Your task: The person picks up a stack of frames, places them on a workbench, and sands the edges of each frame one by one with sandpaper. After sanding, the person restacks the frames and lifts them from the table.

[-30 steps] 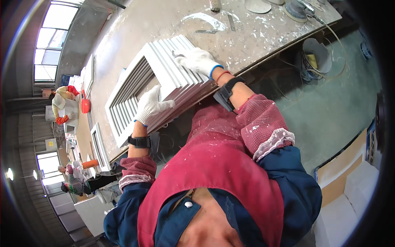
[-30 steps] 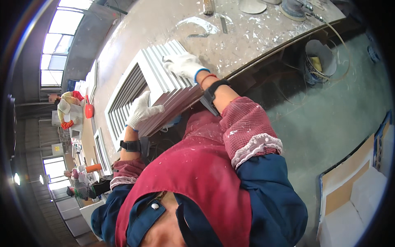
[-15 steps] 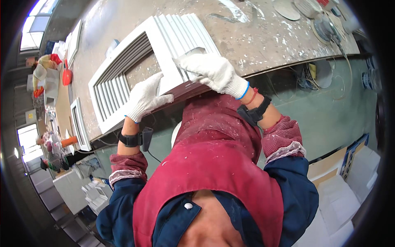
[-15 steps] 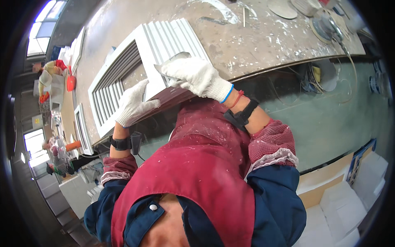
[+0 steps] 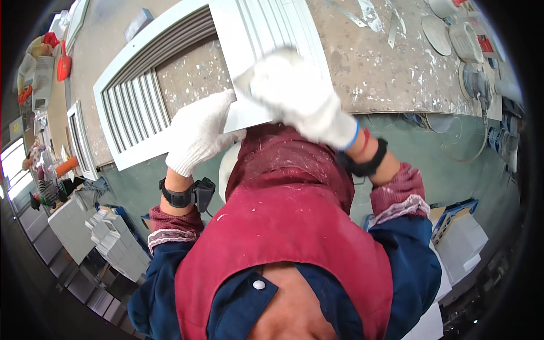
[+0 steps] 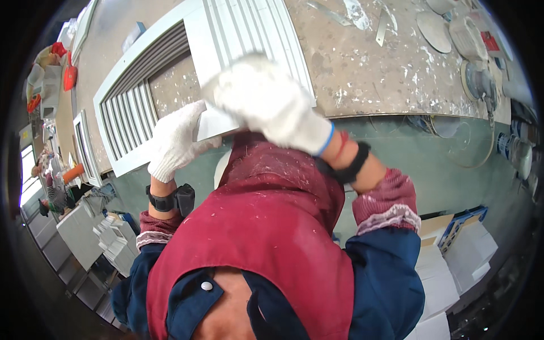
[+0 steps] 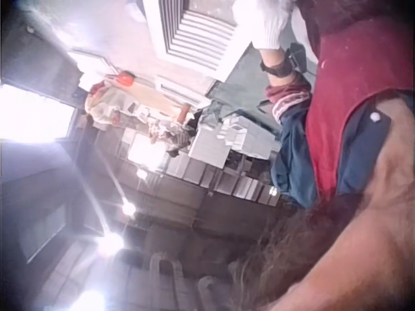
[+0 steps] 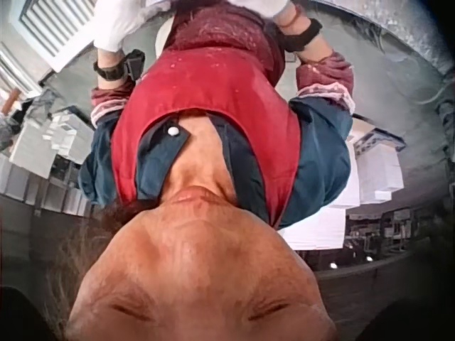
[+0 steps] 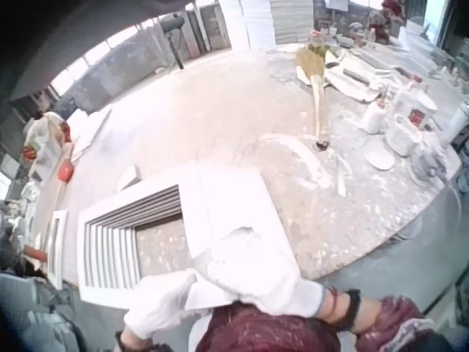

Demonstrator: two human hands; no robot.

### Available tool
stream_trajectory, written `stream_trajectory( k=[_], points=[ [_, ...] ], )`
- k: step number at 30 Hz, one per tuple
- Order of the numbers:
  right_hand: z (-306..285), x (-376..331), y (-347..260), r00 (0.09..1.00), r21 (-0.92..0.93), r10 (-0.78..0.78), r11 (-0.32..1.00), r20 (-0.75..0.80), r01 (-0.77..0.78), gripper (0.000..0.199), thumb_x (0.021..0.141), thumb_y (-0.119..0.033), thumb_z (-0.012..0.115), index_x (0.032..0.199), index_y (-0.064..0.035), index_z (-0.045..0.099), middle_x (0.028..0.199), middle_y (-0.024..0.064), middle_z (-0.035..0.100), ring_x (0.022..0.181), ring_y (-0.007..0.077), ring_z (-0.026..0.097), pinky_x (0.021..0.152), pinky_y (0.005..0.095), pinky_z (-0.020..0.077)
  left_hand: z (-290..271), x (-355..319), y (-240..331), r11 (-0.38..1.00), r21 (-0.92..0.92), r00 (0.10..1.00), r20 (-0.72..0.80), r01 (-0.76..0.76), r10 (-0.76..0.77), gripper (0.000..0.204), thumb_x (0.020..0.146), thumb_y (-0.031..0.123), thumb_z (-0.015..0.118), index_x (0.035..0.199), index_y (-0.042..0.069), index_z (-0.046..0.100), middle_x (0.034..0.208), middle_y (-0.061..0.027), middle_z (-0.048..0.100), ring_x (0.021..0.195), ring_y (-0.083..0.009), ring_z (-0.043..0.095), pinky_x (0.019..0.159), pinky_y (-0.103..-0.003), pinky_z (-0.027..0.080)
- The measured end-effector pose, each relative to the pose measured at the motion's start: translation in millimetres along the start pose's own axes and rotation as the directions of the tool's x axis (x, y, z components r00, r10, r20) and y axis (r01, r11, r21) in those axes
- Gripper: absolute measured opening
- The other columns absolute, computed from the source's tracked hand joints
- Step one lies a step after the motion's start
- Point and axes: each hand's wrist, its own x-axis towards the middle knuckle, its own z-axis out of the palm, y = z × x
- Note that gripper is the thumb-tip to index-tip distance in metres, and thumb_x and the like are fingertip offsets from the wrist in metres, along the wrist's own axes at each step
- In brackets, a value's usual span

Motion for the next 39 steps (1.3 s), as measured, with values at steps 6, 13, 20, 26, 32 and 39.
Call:
stream_trajectory(
  k=[6,13,20,26,32,39],
  points=[
    [-9,36,-3,0.986,-0.121,0.104,0.989,0.134,-0.088,0.045,0.078,-0.031,0.065,0.121,-0.0161,0.065,0.125,0.0063,0.063,0.122,0.0330,0.055,0.109,0.0487,0.0377,5,-2,-8,0.998,-0.026,0.995,-0.074,-0.062,0.060,0.074,0.062,0.027,0.086,0.130,0.014,0.058,0.108,-0.0115,0.069,0.100,-0.0325,0.066,0.087,-0.039,0.051],
    [-8,-33,-44,0.960,-0.101,0.134,0.989,0.245,-0.112,0.040,0.066,-0.032,0.073,0.105,-0.0201,0.072,0.125,0.0033,0.062,0.123,0.0301,0.053,0.107,0.0545,0.0380,3,-1,-8,0.999,-0.001,0.999,-0.010,-0.050,0.050,0.068,0.069,0.032,0.083,0.128,0.012,0.054,0.110,-0.0105,0.066,0.104,-0.0313,0.064,0.087,-0.038,0.052],
    [-8,-33,-41,0.960,-0.031,0.227,0.974,0.167,-0.225,0.042,0.071,-0.026,0.075,0.113,-0.0233,0.072,0.130,0.0024,0.062,0.129,0.0294,0.051,0.107,0.0485,0.0366,3,0,-5,0.999,-0.045,1.000,-0.022,0.007,-0.008,0.075,0.062,0.025,0.087,0.130,0.012,0.059,0.113,-0.0124,0.068,0.103,-0.0314,0.066,0.088,-0.038,0.052],
    [2,-16,-36,0.951,-0.207,0.237,0.958,0.197,-0.196,0.051,0.073,-0.031,0.073,0.124,-0.0258,0.065,0.130,-0.0004,0.061,0.127,0.0259,0.051,0.103,0.0458,0.0392,1,0,-3,0.999,0.051,1.000,-0.003,0.017,-0.017,0.071,0.065,0.029,0.085,0.128,0.012,0.059,0.111,-0.0140,0.069,0.102,-0.0331,0.066,0.087,-0.039,0.052],
    [-5,-13,-44,0.982,-0.187,0.176,0.969,0.064,-0.161,0.047,0.083,-0.031,0.066,0.129,-0.0220,0.061,0.130,0.0011,0.061,0.127,0.0231,0.050,0.098,0.0401,0.0406,-2,2,-3,1.000,0.017,1.000,0.019,0.003,-0.003,0.064,0.069,0.035,0.081,0.125,0.012,0.058,0.100,-0.0142,0.070,0.093,-0.0338,0.068,0.081,-0.040,0.053],
    [-1,7,-24,0.939,0.170,0.331,0.924,0.092,-0.342,0.052,0.083,-0.020,0.063,0.134,-0.0151,0.057,0.133,0.0107,0.059,0.127,0.0330,0.051,0.113,0.0457,0.0328,0,-1,-3,0.996,0.085,0.999,0.037,0.030,-0.034,0.069,0.069,0.034,0.081,0.128,0.007,0.058,0.113,-0.0170,0.067,0.103,-0.0346,0.066,0.089,-0.039,0.052]
  ],
)
